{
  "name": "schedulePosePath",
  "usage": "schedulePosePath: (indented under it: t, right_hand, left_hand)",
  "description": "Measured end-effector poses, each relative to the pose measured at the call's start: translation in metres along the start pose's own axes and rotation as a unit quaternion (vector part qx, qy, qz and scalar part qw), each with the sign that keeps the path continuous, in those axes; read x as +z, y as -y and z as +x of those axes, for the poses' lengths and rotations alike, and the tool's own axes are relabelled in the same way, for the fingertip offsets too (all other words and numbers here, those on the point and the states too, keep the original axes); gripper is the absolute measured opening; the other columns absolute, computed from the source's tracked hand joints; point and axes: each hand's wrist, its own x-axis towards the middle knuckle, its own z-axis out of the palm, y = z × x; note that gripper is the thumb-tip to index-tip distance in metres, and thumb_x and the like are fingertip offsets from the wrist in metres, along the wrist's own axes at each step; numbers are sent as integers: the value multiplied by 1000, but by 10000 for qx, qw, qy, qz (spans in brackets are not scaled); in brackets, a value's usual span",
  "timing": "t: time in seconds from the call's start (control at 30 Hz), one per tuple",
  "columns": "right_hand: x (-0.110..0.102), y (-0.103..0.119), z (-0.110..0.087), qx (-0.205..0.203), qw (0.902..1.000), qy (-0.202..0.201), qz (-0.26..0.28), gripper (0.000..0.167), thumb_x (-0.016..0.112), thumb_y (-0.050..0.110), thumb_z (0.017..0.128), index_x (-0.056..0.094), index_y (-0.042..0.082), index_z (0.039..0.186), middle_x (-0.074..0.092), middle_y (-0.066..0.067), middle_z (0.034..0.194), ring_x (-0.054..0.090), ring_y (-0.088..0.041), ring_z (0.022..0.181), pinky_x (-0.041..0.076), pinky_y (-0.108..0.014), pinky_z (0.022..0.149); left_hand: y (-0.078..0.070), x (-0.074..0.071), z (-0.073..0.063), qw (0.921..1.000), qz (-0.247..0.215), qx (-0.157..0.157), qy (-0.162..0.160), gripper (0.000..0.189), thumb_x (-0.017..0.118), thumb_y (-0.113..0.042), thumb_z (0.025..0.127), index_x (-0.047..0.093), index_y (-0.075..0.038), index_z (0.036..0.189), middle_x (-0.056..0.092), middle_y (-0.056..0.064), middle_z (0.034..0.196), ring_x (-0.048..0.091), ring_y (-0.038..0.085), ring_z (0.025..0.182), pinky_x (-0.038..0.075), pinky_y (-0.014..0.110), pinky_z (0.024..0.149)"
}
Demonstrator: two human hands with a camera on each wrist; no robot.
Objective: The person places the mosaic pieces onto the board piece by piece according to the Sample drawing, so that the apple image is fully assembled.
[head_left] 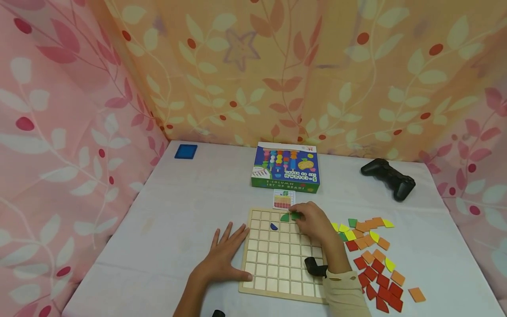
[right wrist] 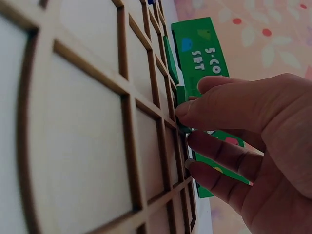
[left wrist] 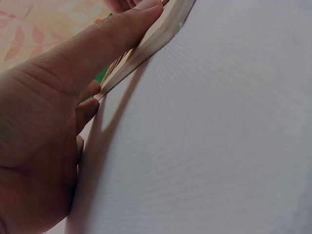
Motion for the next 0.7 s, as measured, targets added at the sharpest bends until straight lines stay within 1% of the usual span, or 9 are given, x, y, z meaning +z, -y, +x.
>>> schedulePosePath:
  t: [0.1,0.3,0.43,0.53,0.7]
  right_hand:
    - [1,2,0,-15,10000,12,1,34,69,-6,83,75,6,115,72,-7,112,60,-25,99,52,-46,91]
    - [-1,6,-1,107,9999,132,9,34,71,-2,84,74,5,117,71,-8,114,62,-27,105,51,-48,95]
    - [-3,6,-2,193,9997,169,34,32,70,-2,86,73,5,117,72,-7,109,64,-28,101,51,-50,94]
    - [-4,6,-3,230,9995,192,107,29,68,-3,88,73,5,116,73,-5,104,64,-25,93,53,-48,91]
    - [-10,1,-4,298,9988,204,320,26,65,-2,91,73,6,115,73,-4,101,62,-20,88,54,-44,88]
  left_hand:
    - [0,0,0,10000,-19,17,-27,126,77,-79,60,27,-22,161,19,-3,166,-3,29,153,-9,59,116]
    - [1,1,0,10000,-3,-17,-24,126,76,-80,60,27,-23,160,20,-3,165,-3,28,153,-10,59,116]
    - [1,2,0,10000,5,-53,-4,126,76,-81,59,27,-24,160,20,-4,165,-3,28,153,-10,59,116]
    - [1,2,0,10000,-31,-42,-11,126,77,-80,59,27,-24,160,20,-4,165,-3,28,153,-10,59,116]
    - [1,1,0,10000,-73,-12,-35,126,79,-77,59,28,-23,160,21,-3,165,-3,29,153,-10,60,115]
